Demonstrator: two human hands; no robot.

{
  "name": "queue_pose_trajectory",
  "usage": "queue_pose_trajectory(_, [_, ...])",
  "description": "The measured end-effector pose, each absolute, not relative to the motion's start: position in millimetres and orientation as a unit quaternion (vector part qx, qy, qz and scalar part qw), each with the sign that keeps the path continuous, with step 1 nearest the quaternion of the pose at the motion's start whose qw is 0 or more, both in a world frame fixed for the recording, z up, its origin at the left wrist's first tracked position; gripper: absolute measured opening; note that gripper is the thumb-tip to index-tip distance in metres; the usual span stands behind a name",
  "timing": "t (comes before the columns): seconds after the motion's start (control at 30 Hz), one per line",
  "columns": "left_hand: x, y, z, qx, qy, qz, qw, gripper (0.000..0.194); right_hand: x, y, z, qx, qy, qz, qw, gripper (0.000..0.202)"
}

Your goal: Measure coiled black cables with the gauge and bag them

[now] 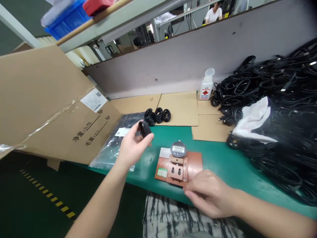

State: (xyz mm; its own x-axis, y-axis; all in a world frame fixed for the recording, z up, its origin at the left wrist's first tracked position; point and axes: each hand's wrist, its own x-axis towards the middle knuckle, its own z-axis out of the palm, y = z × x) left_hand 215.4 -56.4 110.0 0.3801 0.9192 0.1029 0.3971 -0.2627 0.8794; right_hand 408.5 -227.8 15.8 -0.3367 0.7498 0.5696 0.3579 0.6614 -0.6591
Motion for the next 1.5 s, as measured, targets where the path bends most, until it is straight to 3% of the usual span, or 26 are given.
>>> queue_pose_trajectory(0.07, [238.5,-26.5,116.5,0.791,0.486,0.259,0.267,0.073,409.2,-227.2,16.2,-0.354,-0.785,0.215,0.461,0.019])
queue_pose_trajectory(0.17, [278.8,8.8,123.7,0.871,0.462,0.140,0.095,0.059,409.8,-225.3,17.9,-0.361,-0.775,0.217,0.472,0.021])
queue_pose_trajectory(0.47, [364.0,49.1,106.2,0.892,0.450,-0.016,-0.025,0.037,412.9,-222.4,17.8,-0.369,-0.763,0.201,0.491,0.020])
queue_pose_trajectory(0.67, [366.3,50.8,94.1,0.889,0.444,-0.058,-0.096,0.052,412.8,-221.9,16.5,-0.379,-0.755,0.202,0.495,0.021])
queue_pose_trajectory(0.93, [375.5,77.4,102.2,0.916,0.335,-0.217,-0.037,0.081,411.8,-221.4,13.3,-0.385,-0.752,0.196,0.498,0.022])
queue_pose_trajectory(1.0, [382.8,85.2,104.4,0.910,0.327,-0.254,-0.017,0.075,412.2,-220.8,12.3,-0.389,-0.752,0.195,0.495,0.022])
queue_pose_trajectory(1.13, [394.3,90.5,106.8,0.904,0.322,-0.281,0.003,0.040,413.5,-219.7,12.3,-0.391,-0.751,0.203,0.491,0.021])
queue_pose_trajectory(1.23, [395.7,86.9,113.2,0.916,0.308,-0.256,0.019,0.032,414.1,-220.0,13.1,-0.389,-0.750,0.211,0.491,0.021])
queue_pose_trajectory(1.43, [360.4,34.0,145.5,0.968,0.234,-0.068,0.057,0.062,415.0,-220.6,17.8,-0.389,-0.734,0.224,0.509,0.021])
queue_pose_trajectory(1.5, [327.3,-4.3,151.8,0.976,0.202,0.007,0.081,0.065,416.4,-220.9,20.4,-0.390,-0.725,0.244,0.514,0.023])
